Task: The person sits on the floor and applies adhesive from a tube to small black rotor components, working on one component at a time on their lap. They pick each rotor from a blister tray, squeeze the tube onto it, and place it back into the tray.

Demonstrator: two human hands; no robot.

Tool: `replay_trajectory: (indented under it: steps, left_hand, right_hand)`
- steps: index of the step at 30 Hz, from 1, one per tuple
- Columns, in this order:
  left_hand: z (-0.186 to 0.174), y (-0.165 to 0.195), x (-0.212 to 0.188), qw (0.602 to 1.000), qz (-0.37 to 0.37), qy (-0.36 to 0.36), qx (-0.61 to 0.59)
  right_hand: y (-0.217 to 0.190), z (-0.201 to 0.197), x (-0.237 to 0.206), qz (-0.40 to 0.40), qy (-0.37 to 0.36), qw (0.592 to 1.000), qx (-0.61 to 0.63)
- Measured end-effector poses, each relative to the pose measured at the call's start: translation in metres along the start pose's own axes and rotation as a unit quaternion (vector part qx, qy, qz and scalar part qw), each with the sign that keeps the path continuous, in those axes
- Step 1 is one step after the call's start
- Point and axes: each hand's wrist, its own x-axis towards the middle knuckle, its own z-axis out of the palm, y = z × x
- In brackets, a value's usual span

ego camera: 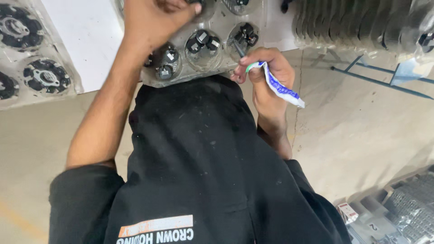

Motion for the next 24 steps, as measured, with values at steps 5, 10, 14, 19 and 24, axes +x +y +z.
replay_trajectory:
  steps: [5, 10, 14, 19, 24]
  left_hand:
    - [0.023, 0.071, -0.058, 0.951, 0.049, -0.032, -0.304]
    - [0.026, 0.117, -0.089, 0.971, 0.063, -0.030, -0.228]
    - [0.024, 0.125, -0.106, 0.973, 0.135, -0.011, -0.186]
    - [0.022, 0.123, -0.123, 0.977, 0.136, -0.018, -0.161]
    - [0.019, 0.121, -0.128, 0.981, 0.138, -0.038, -0.133]
  right_hand:
    - [-0.012, 0.011, -0.007, -0.044, -0.044, 0.998, 0.007]
    - [-0.025, 0.021, -0.005, -0.164, -0.115, 0.977, -0.070]
    - [-0.026, 0.029, -0.004, -0.199, -0.155, 0.966, -0.056]
    - [-0.025, 0.034, -0.009, -0.168, -0.160, 0.972, -0.029]
    - [-0.022, 0.039, -0.016, -0.145, -0.150, 0.977, -0.037]
